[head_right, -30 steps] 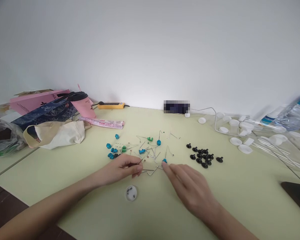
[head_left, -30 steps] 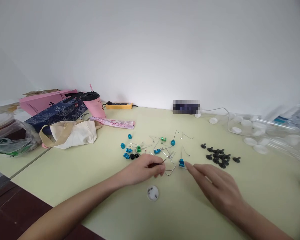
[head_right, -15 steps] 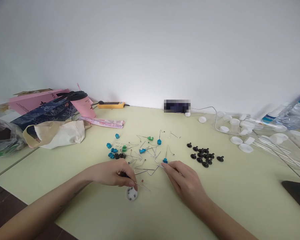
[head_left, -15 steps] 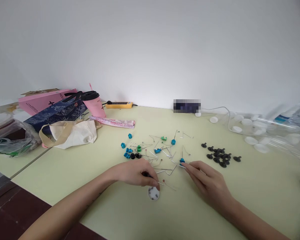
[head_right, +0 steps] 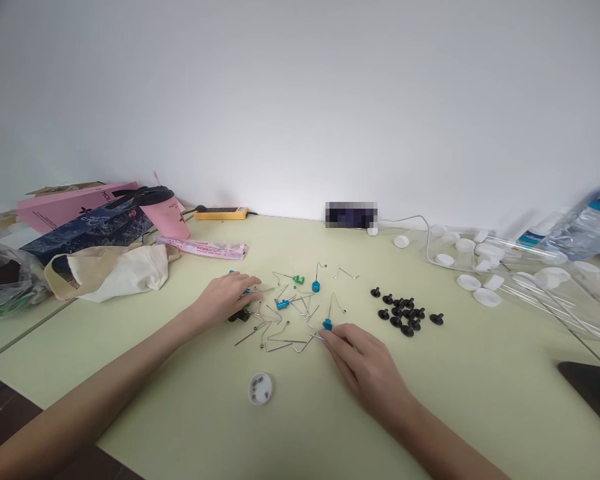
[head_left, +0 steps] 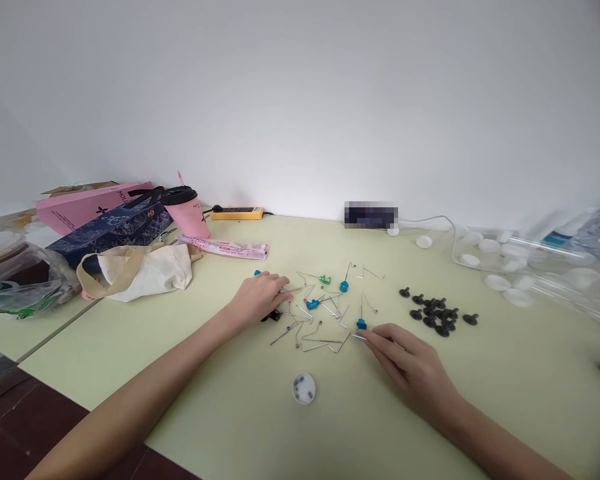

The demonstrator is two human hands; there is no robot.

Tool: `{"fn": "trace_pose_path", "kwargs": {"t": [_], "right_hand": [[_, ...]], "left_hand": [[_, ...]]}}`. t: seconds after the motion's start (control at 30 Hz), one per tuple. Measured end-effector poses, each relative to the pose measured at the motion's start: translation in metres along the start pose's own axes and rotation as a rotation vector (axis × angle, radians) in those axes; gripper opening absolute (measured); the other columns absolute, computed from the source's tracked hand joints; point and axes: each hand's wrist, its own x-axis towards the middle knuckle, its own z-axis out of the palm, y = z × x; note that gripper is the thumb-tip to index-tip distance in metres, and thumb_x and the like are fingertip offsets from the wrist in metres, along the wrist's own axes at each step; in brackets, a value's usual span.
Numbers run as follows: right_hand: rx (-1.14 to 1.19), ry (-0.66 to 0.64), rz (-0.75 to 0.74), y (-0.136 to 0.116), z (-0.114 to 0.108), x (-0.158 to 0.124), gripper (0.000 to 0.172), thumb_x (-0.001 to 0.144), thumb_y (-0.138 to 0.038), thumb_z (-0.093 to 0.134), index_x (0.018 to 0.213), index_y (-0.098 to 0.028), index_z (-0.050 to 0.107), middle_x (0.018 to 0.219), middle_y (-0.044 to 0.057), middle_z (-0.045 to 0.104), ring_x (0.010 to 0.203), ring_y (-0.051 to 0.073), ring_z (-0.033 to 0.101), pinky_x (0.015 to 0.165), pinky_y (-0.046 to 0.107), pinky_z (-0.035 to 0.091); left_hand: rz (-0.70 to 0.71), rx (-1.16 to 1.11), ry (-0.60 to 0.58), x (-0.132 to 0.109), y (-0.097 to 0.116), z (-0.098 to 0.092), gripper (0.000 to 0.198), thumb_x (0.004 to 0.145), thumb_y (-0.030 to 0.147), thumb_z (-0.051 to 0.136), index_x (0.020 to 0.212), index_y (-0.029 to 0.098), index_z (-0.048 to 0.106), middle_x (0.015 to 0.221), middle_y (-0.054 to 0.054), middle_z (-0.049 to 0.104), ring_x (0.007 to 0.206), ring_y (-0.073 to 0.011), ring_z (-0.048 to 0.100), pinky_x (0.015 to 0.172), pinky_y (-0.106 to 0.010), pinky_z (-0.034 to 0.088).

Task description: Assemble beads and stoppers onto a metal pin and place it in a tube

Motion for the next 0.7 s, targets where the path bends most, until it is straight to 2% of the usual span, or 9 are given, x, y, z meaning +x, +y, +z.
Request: {"fn": "trace_pose_path", "kwargs": {"t": [0.13, 0.27, 0.37, 0.43, 0.53, 0.63, 0.7], "right_hand": [[-0.006, -0.004, 0.001, -0.001, 0.000, 0.001, 0.028, 0.094, -0.012, 0.045, 0.113, -0.020, 0.063, 0.089, 0.008, 0.065, 0.074, 0.016, 0.061, 0.063, 0.027, 0.048], [0.014, -0.019, -0.001, 0.000, 0.000, 0.001, 0.028, 0.094, -0.011, 0.045, 0.113, -0.019, 0.063, 0.091, 0.008, 0.065, 0.076, 0.016, 0.061, 0.065, 0.028, 0.048], [0.050, -0.041, 0.035, 0.001, 0.000, 0.001, 0.028, 0.095, -0.012, 0.043, 0.113, -0.019, 0.063, 0.094, 0.009, 0.066, 0.079, 0.017, 0.062, 0.068, 0.028, 0.049], [0.084, -0.044, 0.077, 0.001, -0.001, 0.001, 0.026, 0.095, -0.014, 0.043, 0.110, -0.019, 0.064, 0.091, 0.008, 0.067, 0.077, 0.017, 0.062, 0.066, 0.028, 0.048], [0.114, -0.038, 0.123, 0.001, -0.001, 0.000, 0.024, 0.096, -0.017, 0.043, 0.104, -0.018, 0.065, 0.080, 0.007, 0.066, 0.068, 0.017, 0.059, 0.061, 0.028, 0.045], [0.128, -0.048, 0.158, 0.001, -0.003, 0.001, 0.023, 0.096, -0.020, 0.043, 0.099, -0.018, 0.066, 0.076, 0.005, 0.064, 0.067, 0.016, 0.058, 0.060, 0.028, 0.044], [0.138, -0.053, 0.191, 0.001, -0.005, 0.002, 0.024, 0.097, -0.021, 0.041, 0.094, -0.018, 0.065, 0.073, 0.004, 0.063, 0.064, 0.015, 0.057, 0.060, 0.026, 0.043]], "left_hand": [[0.041, -0.005, 0.019, 0.009, -0.002, -0.001, 0.041, 0.095, 0.050, 0.037, 0.091, 0.019, 0.063, 0.086, -0.006, 0.063, 0.087, -0.0224, 0.055, 0.064, -0.028, 0.039], [0.146, -0.034, 0.122, 0.036, 0.009, -0.002, 0.033, 0.094, 0.042, 0.046, 0.106, 0.016, 0.061, 0.101, -0.008, 0.061, 0.098, -0.0238, 0.050, 0.080, -0.032, 0.040], [0.265, -0.098, 0.065, 0.067, 0.025, 0.003, 0.030, 0.089, 0.035, 0.055, 0.109, 0.013, 0.059, 0.110, -0.011, 0.055, 0.104, -0.0254, 0.046, 0.084, -0.033, 0.038], [0.317, -0.114, 0.013, 0.086, 0.034, 0.009, 0.021, 0.084, 0.032, 0.061, 0.097, 0.015, 0.062, 0.102, -0.009, 0.057, 0.101, -0.0249, 0.048, 0.082, -0.032, 0.038], [0.359, -0.156, -0.041, 0.104, 0.041, 0.014, 0.008, 0.082, 0.024, 0.061, 0.082, 0.017, 0.059, 0.087, -0.004, 0.059, 0.089, -0.0214, 0.053, 0.074, -0.029, 0.038], [0.336, -0.220, -0.022, 0.106, 0.039, 0.006, 0.006, 0.088, 0.023, 0.053, 0.086, 0.018, 0.053, 0.082, -0.003, 0.060, 0.076, -0.0184, 0.054, 0.065, -0.027, 0.037], [0.313, -0.267, 0.012, 0.097, 0.037, -0.006, 0.007, 0.092, 0.025, 0.046, 0.091, 0.019, 0.049, 0.083, -0.002, 0.060, 0.073, -0.0166, 0.053, 0.062, -0.026, 0.036]]}}
